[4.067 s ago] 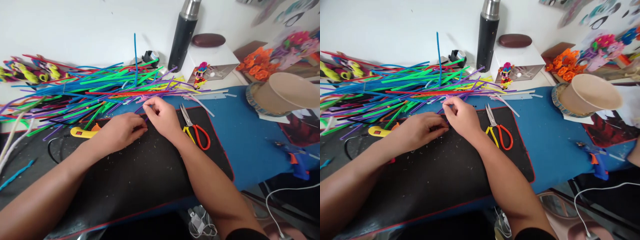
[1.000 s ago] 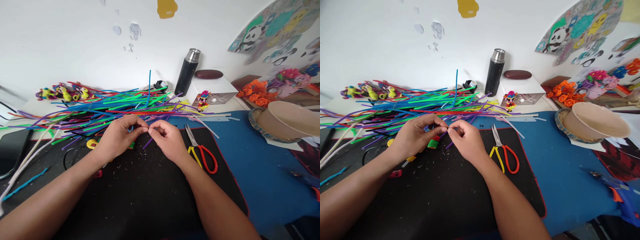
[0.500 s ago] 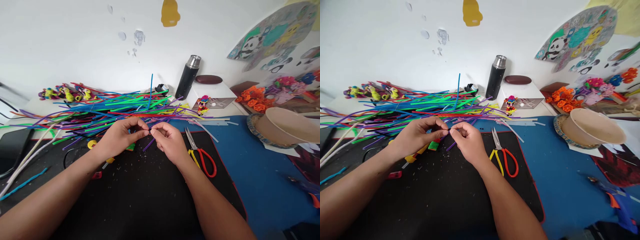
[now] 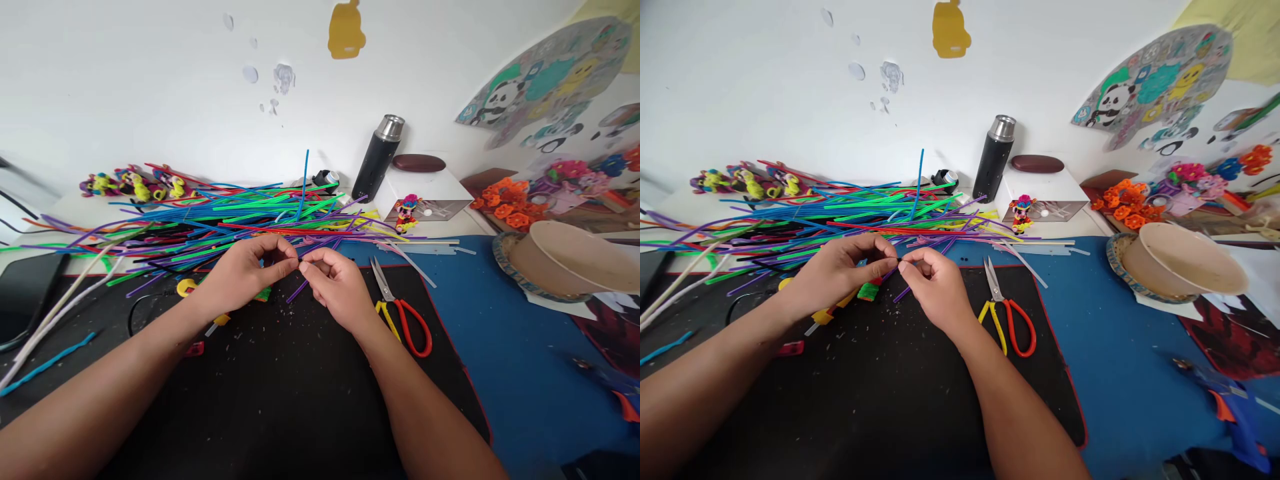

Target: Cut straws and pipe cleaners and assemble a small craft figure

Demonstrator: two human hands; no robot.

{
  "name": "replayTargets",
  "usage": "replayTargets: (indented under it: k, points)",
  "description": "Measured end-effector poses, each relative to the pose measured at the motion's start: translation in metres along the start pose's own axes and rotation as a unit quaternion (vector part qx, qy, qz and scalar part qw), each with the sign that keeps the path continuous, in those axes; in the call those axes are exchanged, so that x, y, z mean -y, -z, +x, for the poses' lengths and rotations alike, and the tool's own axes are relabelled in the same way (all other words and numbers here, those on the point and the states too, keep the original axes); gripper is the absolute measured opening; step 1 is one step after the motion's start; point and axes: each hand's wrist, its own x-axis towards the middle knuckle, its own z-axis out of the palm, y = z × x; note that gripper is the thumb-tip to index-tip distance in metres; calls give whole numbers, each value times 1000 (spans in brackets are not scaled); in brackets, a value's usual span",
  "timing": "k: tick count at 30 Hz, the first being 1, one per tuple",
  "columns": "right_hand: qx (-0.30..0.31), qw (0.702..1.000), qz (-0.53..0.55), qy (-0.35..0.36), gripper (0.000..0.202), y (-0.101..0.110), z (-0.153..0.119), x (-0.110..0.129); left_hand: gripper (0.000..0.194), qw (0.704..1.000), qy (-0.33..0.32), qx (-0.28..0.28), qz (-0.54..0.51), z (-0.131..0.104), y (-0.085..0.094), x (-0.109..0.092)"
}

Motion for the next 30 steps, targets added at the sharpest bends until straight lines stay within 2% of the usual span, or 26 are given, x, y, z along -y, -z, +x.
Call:
replayTargets:
  k: [10, 20, 30]
  points:
    - [-12, 1000, 17, 1, 35, 2, 0, 3, 28, 1000, 14, 9, -22, 1, 1, 3]
    - [-10, 1000, -25, 1, 31, 2, 1, -1, 25, 1000, 16, 23, 1, 0, 1, -1]
    - [-1, 1000, -16, -1, 26, 1, -2, 4, 32, 998, 35, 35, -30, 0, 1, -3]
